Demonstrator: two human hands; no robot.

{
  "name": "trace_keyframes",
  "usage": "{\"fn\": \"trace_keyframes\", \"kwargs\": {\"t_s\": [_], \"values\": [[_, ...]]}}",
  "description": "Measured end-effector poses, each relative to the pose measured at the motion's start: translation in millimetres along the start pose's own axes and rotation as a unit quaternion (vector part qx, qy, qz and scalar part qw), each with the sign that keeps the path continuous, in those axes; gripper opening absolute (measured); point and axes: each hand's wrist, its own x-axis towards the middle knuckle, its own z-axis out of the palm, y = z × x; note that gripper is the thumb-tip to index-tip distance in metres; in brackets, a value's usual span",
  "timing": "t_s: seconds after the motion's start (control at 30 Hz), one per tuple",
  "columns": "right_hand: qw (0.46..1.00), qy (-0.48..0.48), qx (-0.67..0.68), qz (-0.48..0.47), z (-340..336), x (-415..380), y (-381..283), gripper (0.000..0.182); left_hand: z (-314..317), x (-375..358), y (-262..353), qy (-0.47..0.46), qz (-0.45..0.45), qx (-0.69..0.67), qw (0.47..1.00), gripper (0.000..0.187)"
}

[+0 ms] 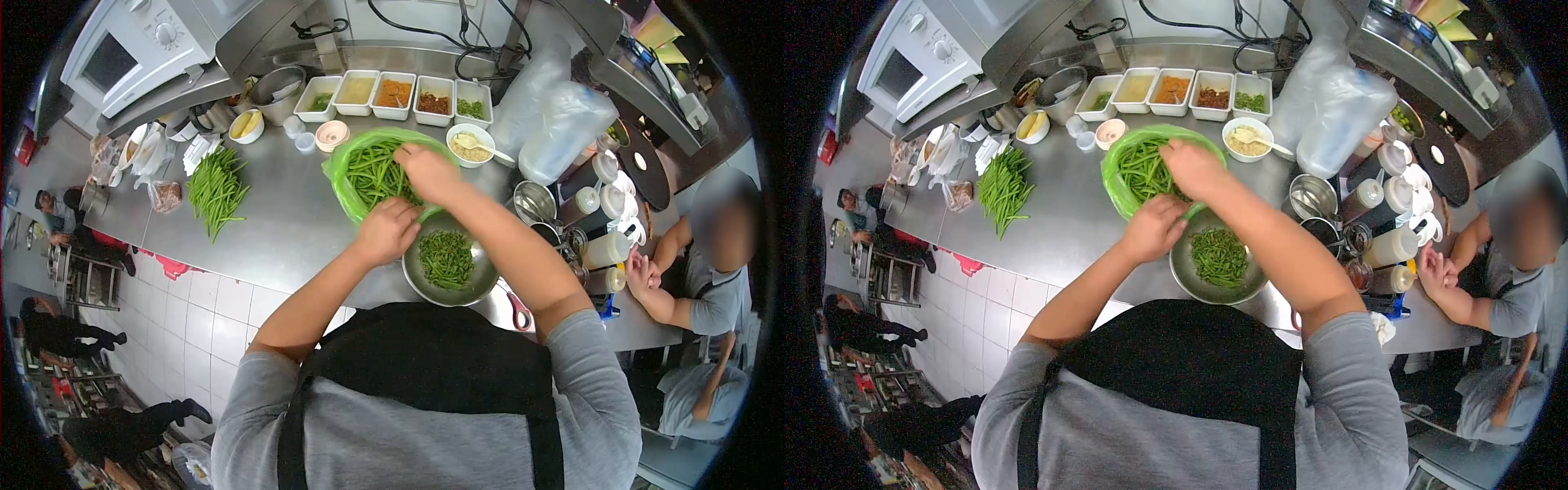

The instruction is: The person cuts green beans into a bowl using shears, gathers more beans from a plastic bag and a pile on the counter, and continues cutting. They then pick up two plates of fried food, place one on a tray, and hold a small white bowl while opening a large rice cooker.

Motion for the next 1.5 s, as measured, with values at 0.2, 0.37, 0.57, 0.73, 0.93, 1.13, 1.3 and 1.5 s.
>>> {"fn": "trace_keyframes", "kwargs": {"t_s": [0.2, 0.37, 0.57, 0.73, 0.93, 1.13, 1.3, 1.5], "values": [[0.979, 0.036, -0.080, -0.183, 11.2, -16.0, 37.0, 0.034, -11.6, -1.5, 6.7, -0.008, -0.003, 0.036, 0.999, 0.032], [0.980, -0.077, -0.074, -0.170, 1.6, -2.4, 35.8, 0.047, -13.9, 3.9, 10.3, -0.044, 0.000, 0.026, 0.999, 0.033], [0.975, -0.177, -0.060, -0.124, -4.5, 16.8, 37.7, 0.058, -11.6, 7.1, 17.3, -0.048, -0.016, -0.043, 0.998, 0.038], [0.979, -0.133, -0.094, -0.121, -4.8, -0.9, 52.7, 0.067, -10.1, -0.1, 14.9, -0.026, -0.044, -0.053, 0.997, 0.039], [0.969, -0.094, -0.107, -0.200, 3.6, 0.9, 49.7, 0.065, -5.9, 3.8, 7.3, -0.044, -0.011, -0.127, 0.991, 0.037], [0.971, -0.067, -0.062, -0.223, 8.4, -5.7, 47.2, 0.069, -8.7, 3.7, 5.3, -0.050, -0.039, -0.133, 0.989, 0.036], [0.989, -0.060, -0.010, -0.137, 23.2, 2.0, 55.6, 0.073, -9.0, 0.9, 5.5, -0.101, -0.064, -0.164, 0.979, 0.036], [0.992, 0.049, -0.018, -0.118, 35.5, -4.4, 53.9, 0.068, -2.8, -3.9, -2.0, -0.087, -0.049, -0.155, 0.983, 0.033]]}}
